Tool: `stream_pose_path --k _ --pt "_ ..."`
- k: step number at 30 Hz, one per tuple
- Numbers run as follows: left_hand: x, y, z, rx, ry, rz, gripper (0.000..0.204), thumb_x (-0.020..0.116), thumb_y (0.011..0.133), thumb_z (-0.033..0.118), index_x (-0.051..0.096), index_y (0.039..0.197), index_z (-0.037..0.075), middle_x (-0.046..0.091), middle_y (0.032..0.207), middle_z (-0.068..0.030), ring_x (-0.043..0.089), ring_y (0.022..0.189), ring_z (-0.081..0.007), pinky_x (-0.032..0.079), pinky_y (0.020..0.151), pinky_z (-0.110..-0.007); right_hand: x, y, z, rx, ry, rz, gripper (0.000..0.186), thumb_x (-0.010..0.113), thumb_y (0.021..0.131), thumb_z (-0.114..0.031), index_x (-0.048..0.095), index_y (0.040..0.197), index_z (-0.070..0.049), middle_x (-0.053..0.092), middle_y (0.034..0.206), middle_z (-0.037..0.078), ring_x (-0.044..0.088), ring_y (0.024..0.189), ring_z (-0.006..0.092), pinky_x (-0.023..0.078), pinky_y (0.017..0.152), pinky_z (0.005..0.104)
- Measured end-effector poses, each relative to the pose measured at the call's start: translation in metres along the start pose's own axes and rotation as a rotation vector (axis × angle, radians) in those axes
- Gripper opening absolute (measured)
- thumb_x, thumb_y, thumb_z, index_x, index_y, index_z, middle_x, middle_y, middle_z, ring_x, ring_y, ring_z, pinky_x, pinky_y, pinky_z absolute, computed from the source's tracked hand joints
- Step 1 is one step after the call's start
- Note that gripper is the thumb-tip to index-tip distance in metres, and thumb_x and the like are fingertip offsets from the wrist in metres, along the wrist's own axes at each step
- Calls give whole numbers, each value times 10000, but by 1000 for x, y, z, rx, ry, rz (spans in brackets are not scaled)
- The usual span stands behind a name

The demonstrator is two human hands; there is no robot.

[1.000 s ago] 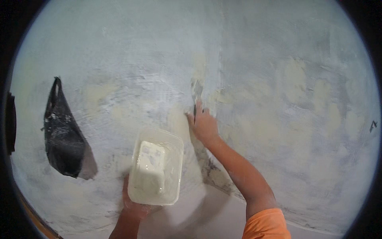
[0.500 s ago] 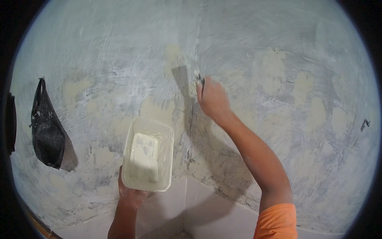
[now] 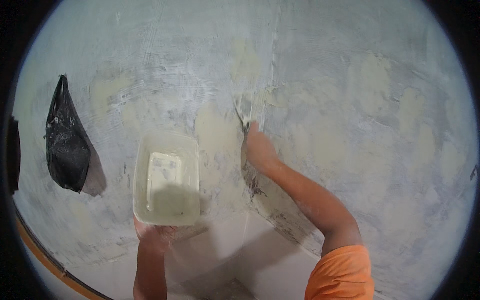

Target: The person applies plaster to a wall using a putty knife, taking small amounts from a plastic container and spreading it across the wall surface.

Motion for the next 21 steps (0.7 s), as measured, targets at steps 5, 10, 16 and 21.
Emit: stream_pose_path --k 5,10,16,21 --pt "-6 -1 -21 65 -19 -54 390 516 1016 328 512 1315 77 593 1166 -122 658 986 -216 578 677 -313 -38 -42 18 -15 -106 -143 507 564 876 -9 367 1329 104 640 1059 348 652 1010 480 526 849 544" --pt "6 4 -17 -190 -177 -193 476 435 1030 448 514 1333 90 584 1237 -122 649 1037 -242 607 723 -374 -118 -22 24 -80 -246 -146 484 537 911 -36 386 1345 114 633 1057 361 625 1049 483 499 910 526" --pt "35 -8 -7 -143 -184 -14 541 472 1020 458 449 1402 76 555 1307 -118 636 1096 -255 604 832 -410 -173 42 34 -114 -95 245 314 584 904 -75 453 1143 81 659 972 344 636 955 517 505 841 565" --pt "3 -7 -19 7 4 2 563 473 1016 465 439 1426 81 559 1321 -113 640 1092 -270 606 803 -415 -101 58 24 10 -162 258 305 578 892 -53 464 1142 77 670 986 329 657 968 495 521 834 540"
Point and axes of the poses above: each hand's wrist, its own y-axis towards the middle knuckle, its own x-axis out of the palm, z = x × y, the point moved 1 cm from there along y, towards the middle knuckle
